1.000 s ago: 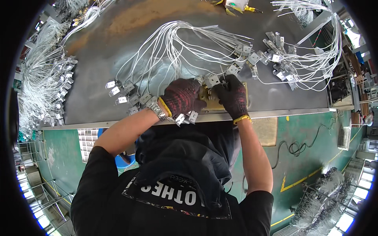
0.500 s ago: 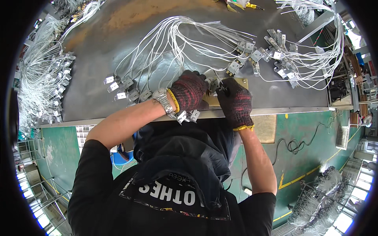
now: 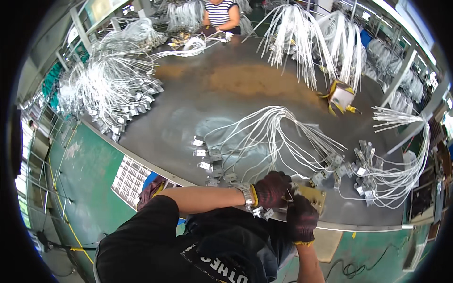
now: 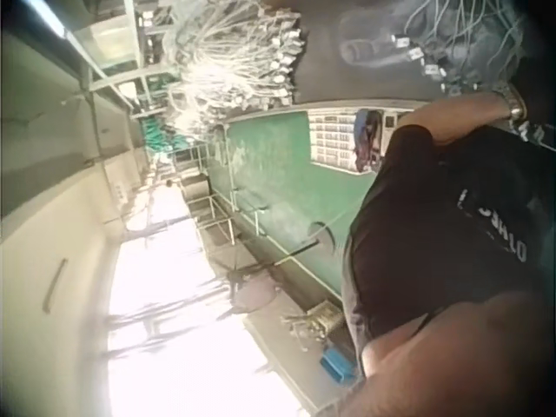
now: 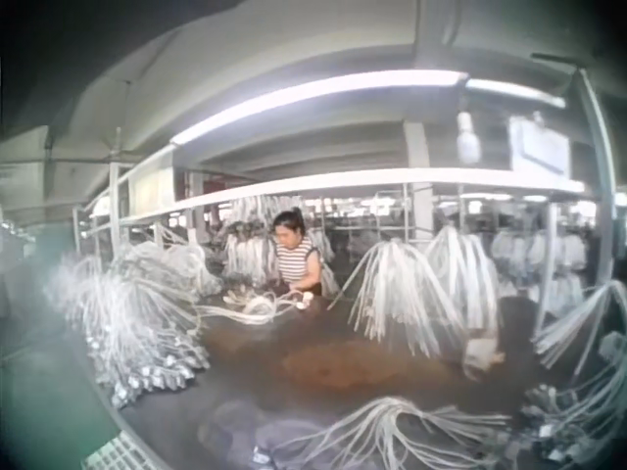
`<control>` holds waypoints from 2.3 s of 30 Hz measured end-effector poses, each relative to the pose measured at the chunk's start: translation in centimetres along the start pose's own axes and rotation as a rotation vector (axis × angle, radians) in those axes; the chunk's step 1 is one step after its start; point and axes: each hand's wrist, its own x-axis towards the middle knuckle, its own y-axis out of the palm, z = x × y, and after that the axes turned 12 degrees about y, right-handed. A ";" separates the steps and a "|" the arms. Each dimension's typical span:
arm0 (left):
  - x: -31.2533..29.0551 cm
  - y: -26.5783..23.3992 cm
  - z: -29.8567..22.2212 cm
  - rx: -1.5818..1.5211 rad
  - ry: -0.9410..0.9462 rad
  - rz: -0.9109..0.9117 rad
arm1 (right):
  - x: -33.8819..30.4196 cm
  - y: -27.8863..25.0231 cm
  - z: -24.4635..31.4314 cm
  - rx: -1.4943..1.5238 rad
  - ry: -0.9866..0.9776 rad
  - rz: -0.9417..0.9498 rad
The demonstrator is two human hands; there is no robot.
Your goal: Assembling electrical wiring harnesses using a jig and manual tools.
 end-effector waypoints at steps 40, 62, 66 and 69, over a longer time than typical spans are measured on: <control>3.2 2.4 -0.1 0.059 0.102 0.033 | -2.1 -0.6 -3.5 0.492 0.320 0.028; 2.8 1.7 -0.2 0.036 0.130 -0.016 | -1.6 -4.3 -2.5 0.143 0.307 0.238; 2.9 2.0 0.0 0.036 0.135 0.001 | -1.4 -4.1 -2.1 0.000 0.281 0.223; 2.5 1.2 -0.7 0.036 0.110 0.019 | -1.4 -4.2 -1.8 -0.048 0.282 0.229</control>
